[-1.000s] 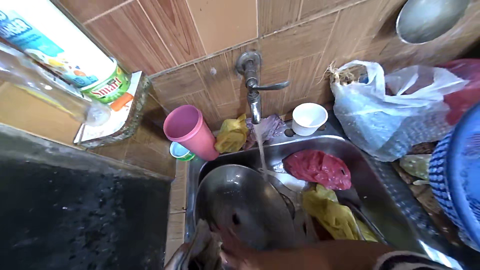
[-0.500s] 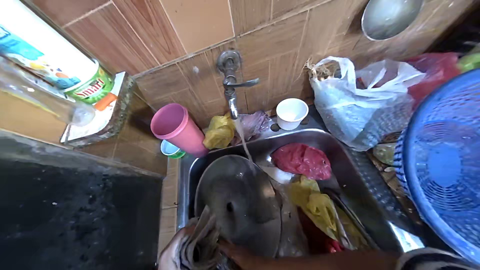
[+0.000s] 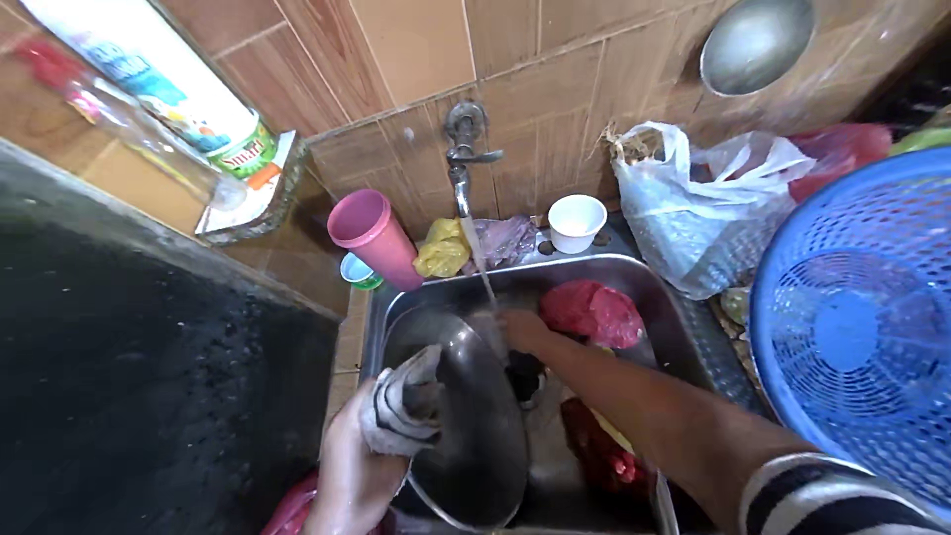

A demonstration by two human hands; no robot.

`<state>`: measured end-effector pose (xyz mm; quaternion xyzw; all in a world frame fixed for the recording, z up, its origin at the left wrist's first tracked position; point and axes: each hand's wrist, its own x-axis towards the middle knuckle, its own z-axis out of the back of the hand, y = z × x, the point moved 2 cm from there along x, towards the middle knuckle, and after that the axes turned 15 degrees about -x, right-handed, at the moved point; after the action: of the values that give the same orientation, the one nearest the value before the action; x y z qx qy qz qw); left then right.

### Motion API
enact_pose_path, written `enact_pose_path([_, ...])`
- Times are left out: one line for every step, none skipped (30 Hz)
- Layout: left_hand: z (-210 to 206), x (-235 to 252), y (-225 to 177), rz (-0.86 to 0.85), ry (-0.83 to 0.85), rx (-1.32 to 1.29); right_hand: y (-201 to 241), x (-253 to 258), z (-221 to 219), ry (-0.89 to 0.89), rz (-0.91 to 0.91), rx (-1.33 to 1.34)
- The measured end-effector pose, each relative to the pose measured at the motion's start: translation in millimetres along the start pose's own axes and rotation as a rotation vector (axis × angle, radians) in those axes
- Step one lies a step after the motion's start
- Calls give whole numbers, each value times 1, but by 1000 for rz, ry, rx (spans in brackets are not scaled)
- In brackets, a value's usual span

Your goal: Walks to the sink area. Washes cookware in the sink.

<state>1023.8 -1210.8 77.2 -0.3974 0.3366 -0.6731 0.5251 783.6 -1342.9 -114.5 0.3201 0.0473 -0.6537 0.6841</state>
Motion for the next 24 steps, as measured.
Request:
enact_pose_path([4,0,-8,-6,-11,113,8,6,8,-74,-40,253])
enact_pose_path([8,-1,-18,-3,-20,183,17,11,17,-88,-88,506])
enact_pose_path([12,-3,-29,-15,-25,227,25,12,27,-90,-119,714])
enact_pose_path([16,-5,-39,-45,-21,261,32,13,37,-93,-154,863])
enact_pose_path([22,-9,-50,-65,-14,289,39,17,44,-115,-198,992])
enact_pose_path([26,-12,-61,-74,-9,323,46,18,50,-145,-232,1102])
enact_pose_path([31,-15,-72,-78,-2,355,53,16,59,-159,-240,1154])
enact_pose_path([36,-17,-82,-81,5,388,61,13,66,-167,-226,1134])
enact_pose_path([40,-18,-90,-97,12,429,70,8,71,-155,-166,1057])
enact_pose_path([43,-18,-98,-125,20,469,81,-2,74,-120,-51,948])
enact_pose_path([45,-18,-105,-160,30,505,95,-17,76,-61,108,841])
enact_pose_path([45,-19,-111,-192,44,533,110,-34,76,25,303,719])
enact_pose_path([45,-21,-117,-217,59,554,125,-55,78,105,497,572])
enact_pose_path([43,-24,-123,-231,76,570,138,-76,85,110,643,389])
enact_pose_path([42,-27,-128,-246,92,592,148,-98,99,42,710,175])
enact_pose_path([39,-32,-134,-253,115,613,152,-114,115,-100,724,-11])
enact_pose_path([37,-37,-139,-258,141,636,150,-125,132,-304,705,-132])
enact_pose_path([34,-43,-145,-255,176,649,143,-126,147,-571,689,-177])
enact_pose_path([30,-49,-151,-251,215,656,133,-118,162,-859,676,-205])
enact_pose_path([25,-55,-158,-236,256,647,124,-108,179,-1052,638,-251])
enact_pose_path([20,-61,-166,-207,303,623,115,-100,196,-1104,557,-313])
enact_pose_path([14,-67,-174,-174,345,578,109,-94,210,-1025,436,-366])
enact_pose_path([8,-74,-181,-186,364,550,107,-88,218,-916,302,-400])
enact_pose_path([1,-80,-186,-209,362,557,111,-86,223,-815,178,-442])
